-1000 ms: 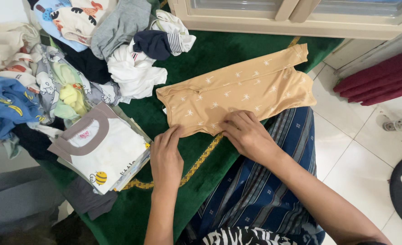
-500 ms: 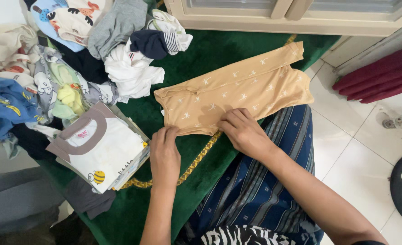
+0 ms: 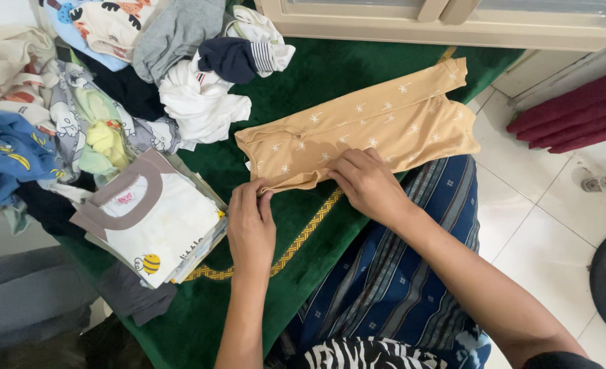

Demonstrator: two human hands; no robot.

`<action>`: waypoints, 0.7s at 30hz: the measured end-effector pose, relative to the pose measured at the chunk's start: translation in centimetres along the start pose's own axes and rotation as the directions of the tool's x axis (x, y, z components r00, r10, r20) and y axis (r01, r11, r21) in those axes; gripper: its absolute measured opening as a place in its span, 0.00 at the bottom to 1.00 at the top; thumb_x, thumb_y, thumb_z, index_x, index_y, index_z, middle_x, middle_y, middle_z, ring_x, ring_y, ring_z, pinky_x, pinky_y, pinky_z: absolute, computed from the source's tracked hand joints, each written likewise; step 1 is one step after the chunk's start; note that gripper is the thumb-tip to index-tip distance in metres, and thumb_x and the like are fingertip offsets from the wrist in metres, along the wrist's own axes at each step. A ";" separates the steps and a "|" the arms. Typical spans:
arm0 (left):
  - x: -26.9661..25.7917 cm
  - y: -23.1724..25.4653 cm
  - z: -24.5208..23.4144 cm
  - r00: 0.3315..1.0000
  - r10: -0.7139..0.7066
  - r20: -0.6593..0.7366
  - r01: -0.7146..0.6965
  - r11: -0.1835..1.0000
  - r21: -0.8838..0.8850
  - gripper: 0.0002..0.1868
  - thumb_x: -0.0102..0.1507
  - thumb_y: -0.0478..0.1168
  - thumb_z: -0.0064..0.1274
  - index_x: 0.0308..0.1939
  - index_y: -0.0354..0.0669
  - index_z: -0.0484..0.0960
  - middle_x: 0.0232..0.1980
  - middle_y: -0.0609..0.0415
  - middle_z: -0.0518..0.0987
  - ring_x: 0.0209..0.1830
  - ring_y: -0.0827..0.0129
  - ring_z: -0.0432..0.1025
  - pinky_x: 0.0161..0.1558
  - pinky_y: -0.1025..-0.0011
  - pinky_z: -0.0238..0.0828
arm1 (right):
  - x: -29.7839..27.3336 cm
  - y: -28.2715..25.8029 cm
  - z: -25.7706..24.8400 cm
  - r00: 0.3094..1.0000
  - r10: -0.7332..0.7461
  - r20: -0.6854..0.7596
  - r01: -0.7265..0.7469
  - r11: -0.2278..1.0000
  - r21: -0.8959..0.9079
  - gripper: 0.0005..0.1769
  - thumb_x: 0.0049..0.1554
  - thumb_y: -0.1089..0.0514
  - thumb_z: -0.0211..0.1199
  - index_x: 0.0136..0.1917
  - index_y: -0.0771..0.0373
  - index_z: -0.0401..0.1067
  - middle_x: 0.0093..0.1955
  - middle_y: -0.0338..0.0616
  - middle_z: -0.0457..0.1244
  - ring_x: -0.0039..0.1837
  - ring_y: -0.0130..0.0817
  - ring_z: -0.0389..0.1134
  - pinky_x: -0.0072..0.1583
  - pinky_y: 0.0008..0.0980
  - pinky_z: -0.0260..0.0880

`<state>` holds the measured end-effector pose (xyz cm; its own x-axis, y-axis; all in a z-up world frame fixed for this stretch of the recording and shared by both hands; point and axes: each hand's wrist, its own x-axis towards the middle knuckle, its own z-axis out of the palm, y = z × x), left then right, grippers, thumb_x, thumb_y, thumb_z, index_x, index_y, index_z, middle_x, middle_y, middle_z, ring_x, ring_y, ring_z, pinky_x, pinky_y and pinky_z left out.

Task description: The person folds children's clothing by hand on a mat, including a t-shirt and a pair of leggings.

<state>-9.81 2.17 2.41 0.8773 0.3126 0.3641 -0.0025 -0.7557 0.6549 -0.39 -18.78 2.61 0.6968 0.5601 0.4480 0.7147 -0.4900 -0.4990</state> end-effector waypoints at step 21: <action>1.4 0.5 1.1 0.977 -0.211 -0.016 0.212 0.975 0.063 0.13 0.67 0.33 0.55 0.56 0.38 0.77 0.46 0.44 0.75 0.38 0.54 0.75 0.38 0.60 0.74 | 3.5 2.4 2.6 0.997 -0.053 -0.062 0.038 0.977 -0.211 0.08 0.58 0.58 0.68 0.46 0.63 0.72 0.46 0.44 0.64 0.52 0.44 0.65 0.55 0.40 0.61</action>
<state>-8.04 1.56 2.54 0.8504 0.4742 0.2279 0.2134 -0.7069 0.6744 3.60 -16.27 0.99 0.6607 0.5426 0.5187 0.7375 -0.5980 -0.3138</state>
